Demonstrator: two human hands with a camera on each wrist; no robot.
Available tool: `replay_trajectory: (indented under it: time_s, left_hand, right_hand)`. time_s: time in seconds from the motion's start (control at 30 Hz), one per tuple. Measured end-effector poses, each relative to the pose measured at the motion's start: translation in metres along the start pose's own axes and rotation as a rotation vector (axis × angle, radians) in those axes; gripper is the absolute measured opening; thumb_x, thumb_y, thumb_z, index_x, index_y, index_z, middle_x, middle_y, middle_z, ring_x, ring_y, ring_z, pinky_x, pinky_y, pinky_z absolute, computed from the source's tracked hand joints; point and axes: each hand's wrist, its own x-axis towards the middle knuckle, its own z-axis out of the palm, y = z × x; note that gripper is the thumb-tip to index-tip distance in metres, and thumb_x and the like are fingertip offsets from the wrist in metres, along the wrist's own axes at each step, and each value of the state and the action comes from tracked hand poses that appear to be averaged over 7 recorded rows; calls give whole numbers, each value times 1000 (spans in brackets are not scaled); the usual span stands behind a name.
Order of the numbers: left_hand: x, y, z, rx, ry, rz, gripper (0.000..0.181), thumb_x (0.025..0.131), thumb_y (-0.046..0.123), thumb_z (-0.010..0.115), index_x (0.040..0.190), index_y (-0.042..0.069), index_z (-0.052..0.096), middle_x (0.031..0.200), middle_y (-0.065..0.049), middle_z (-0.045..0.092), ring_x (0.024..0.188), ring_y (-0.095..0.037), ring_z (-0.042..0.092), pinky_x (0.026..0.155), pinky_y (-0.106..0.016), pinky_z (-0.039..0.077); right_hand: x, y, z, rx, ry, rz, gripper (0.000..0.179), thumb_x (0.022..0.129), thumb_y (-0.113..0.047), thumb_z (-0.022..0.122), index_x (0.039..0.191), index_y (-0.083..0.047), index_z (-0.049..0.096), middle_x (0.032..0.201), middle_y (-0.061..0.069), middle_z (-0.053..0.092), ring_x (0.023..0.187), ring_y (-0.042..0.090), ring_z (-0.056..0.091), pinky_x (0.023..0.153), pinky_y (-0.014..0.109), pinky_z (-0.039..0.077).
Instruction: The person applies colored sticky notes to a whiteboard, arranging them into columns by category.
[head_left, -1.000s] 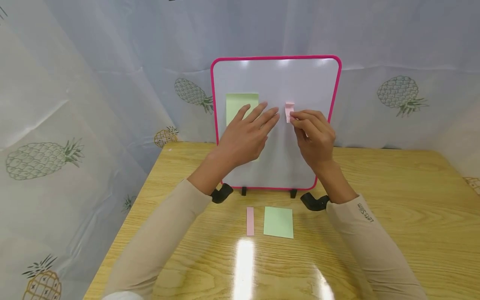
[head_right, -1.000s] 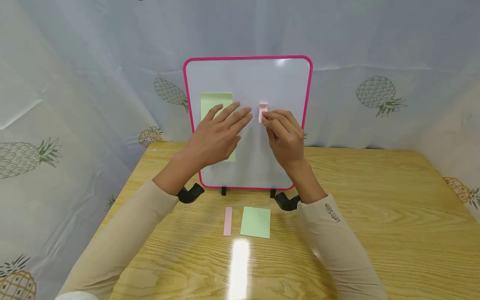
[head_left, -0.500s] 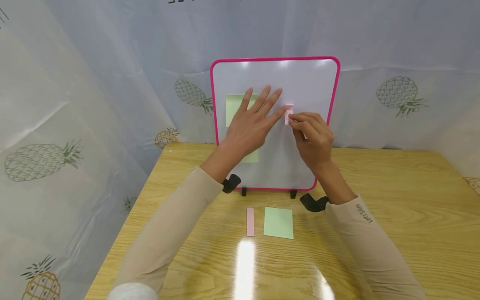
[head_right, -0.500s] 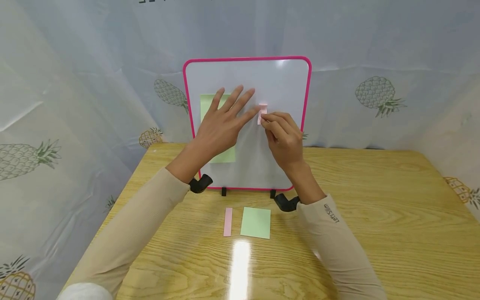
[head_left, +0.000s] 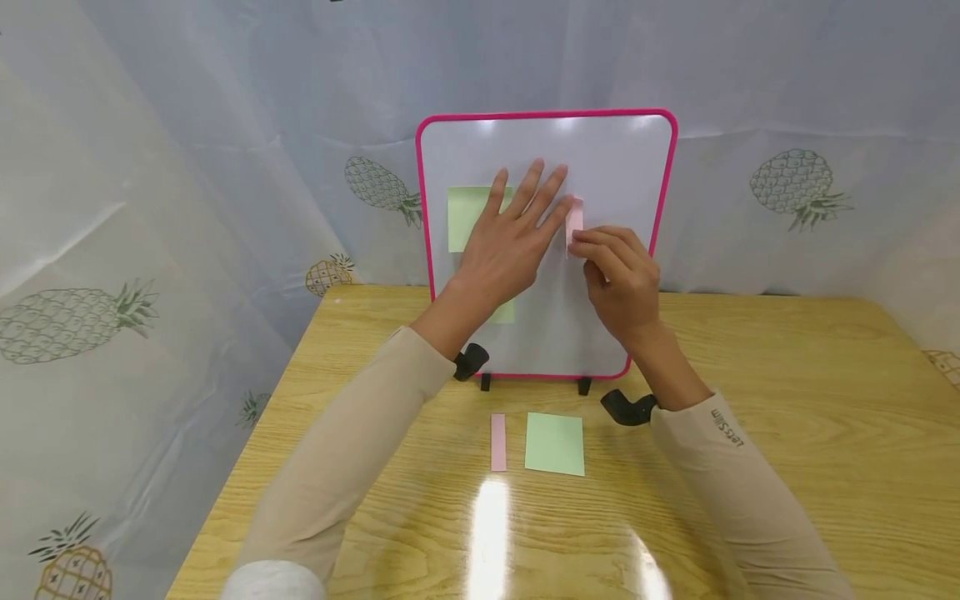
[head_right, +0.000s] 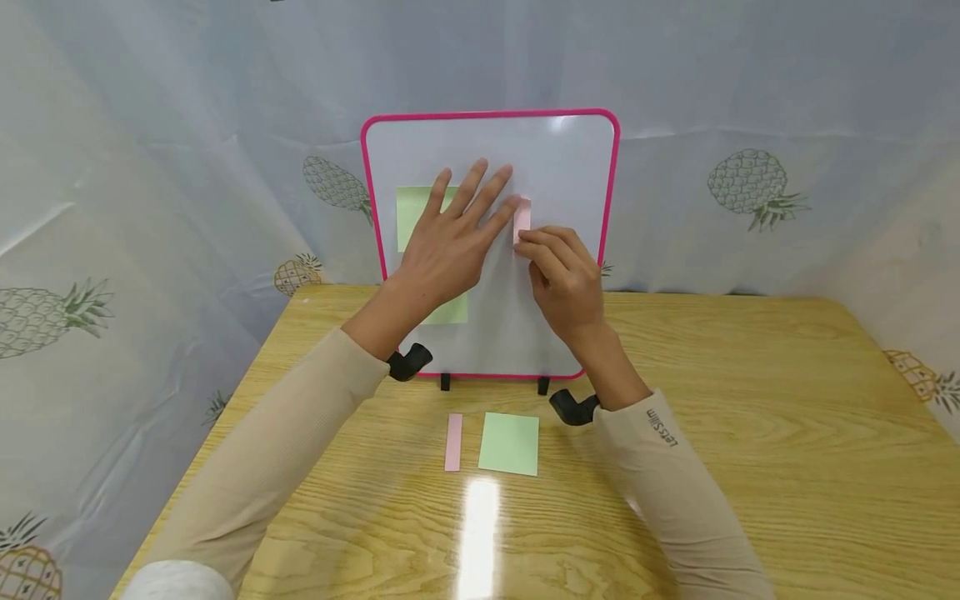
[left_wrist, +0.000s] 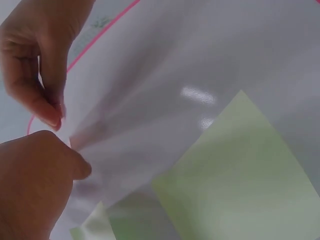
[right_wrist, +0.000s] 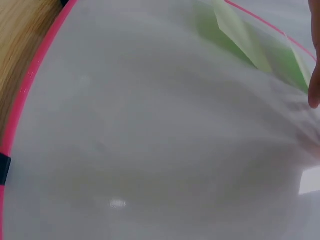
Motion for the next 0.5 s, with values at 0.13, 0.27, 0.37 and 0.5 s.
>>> replay_trajectory:
  time_s: [0.13,0.27,0.37,0.5]
  left_hand:
    - [1,1,0,2,-26,-15,60,98,27,46,153,20,25,160,-9,6,144,-32,2,113,-53,1]
    - [1,1,-1,15,-49,-26,63,97,32,47,154,20,23,160,-10,4,144,-33,0,113,-54,1]
    - [1,1,-1,24,-63,-26,66,96,35,49,154,20,22,160,-10,4,144,-33,-1,113,-54,0]
    - [1,1,0,23,-69,-21,67,96,37,49,154,19,22,160,-10,4,144,-33,-1,113,-55,-1]
  right_hand:
    - [2,4,-2,-34,-20,-3,25,82,17,60,96,1,73,99,13,71,95,32,61,90,32,50]
    - [6,10,-5,-95,-73,-41,31,83,17,58,104,0,72,105,13,70,102,32,60,93,37,48]
    - [8,15,-8,-142,-142,-73,35,83,15,58,112,-1,69,114,12,67,109,31,58,94,40,47]
    - [9,21,-12,-206,-254,-107,46,82,14,61,125,-4,62,128,11,60,122,30,50,100,42,42]
